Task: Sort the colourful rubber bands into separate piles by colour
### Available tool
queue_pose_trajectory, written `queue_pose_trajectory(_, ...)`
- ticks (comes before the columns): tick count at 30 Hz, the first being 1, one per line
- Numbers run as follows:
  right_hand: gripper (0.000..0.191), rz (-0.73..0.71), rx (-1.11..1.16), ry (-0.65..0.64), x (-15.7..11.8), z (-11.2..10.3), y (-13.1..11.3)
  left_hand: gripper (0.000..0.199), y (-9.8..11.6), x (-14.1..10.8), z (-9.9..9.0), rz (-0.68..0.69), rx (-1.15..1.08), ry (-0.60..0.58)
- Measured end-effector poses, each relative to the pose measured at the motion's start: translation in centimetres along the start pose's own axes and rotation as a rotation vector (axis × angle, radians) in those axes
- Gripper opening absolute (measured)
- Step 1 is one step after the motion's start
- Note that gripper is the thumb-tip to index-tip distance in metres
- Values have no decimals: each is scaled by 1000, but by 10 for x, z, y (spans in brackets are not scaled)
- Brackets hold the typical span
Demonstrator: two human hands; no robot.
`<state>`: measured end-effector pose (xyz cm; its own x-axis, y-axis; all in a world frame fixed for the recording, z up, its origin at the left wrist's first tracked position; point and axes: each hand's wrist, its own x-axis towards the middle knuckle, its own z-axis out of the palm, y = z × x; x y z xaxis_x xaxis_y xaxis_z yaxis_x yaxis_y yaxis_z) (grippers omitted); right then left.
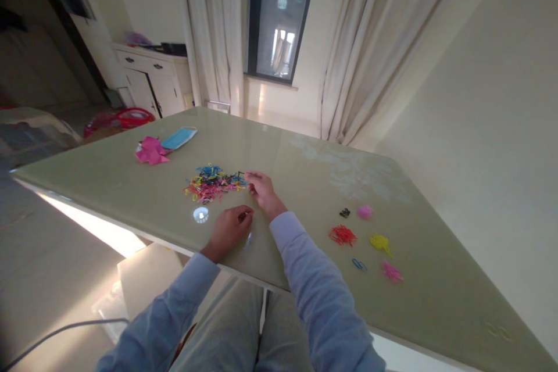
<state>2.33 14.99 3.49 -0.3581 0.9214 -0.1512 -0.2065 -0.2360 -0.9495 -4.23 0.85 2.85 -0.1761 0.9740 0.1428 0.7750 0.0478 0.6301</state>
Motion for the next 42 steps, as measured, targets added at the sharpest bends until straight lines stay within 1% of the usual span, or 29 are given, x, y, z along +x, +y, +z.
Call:
queue_pose_trajectory(4, 20, 89, 190, -47, -17, -9, -9, 23, -1, 0, 0, 2, -15, 12)
queue_pose_trajectory(10, 15, 158, 381, -118, -56, -28, -26, 21, -1, 0, 1, -11, -27, 19)
queue_pose_trajectory(13, 13, 140, 453, -164, -80, -38, -35, 21, -2, 0, 1, -19, -47, 27)
queue_pose_trajectory(17, 13, 38, 525, -234, -114, -48, -44, 24, -3, 0, 0, -3, -73, 43)
queue_pose_trajectory(19, 13, 27, 522, -215, -129, -53, -48, 25, -4, 0, 0, 7, -90, 45)
queue_pose_trajectory(23, 10, 75, 535, -157, -153, -61, -51, 27, -6, -1, -1, 22, -126, 52)
queue_pose_trajectory(28, 16, 72, 609, -155, -174, -75, -49, 31, -9, -2, 0, 19, -162, 50)
queue_pose_trajectory(34, 17, 102, 726, -91, -189, -92, -49, 34, -10, -3, 0, 25, -159, 57)
queue_pose_trajectory(39, 16, 73, 685, -43, -197, -105, -54, 36, -11, -4, -1, 18, -157, 62)
queue_pose_trajectory(42, 17, 80, 667, -23, -197, -120, -57, 37, -12, -4, -2, 24, -144, 64)
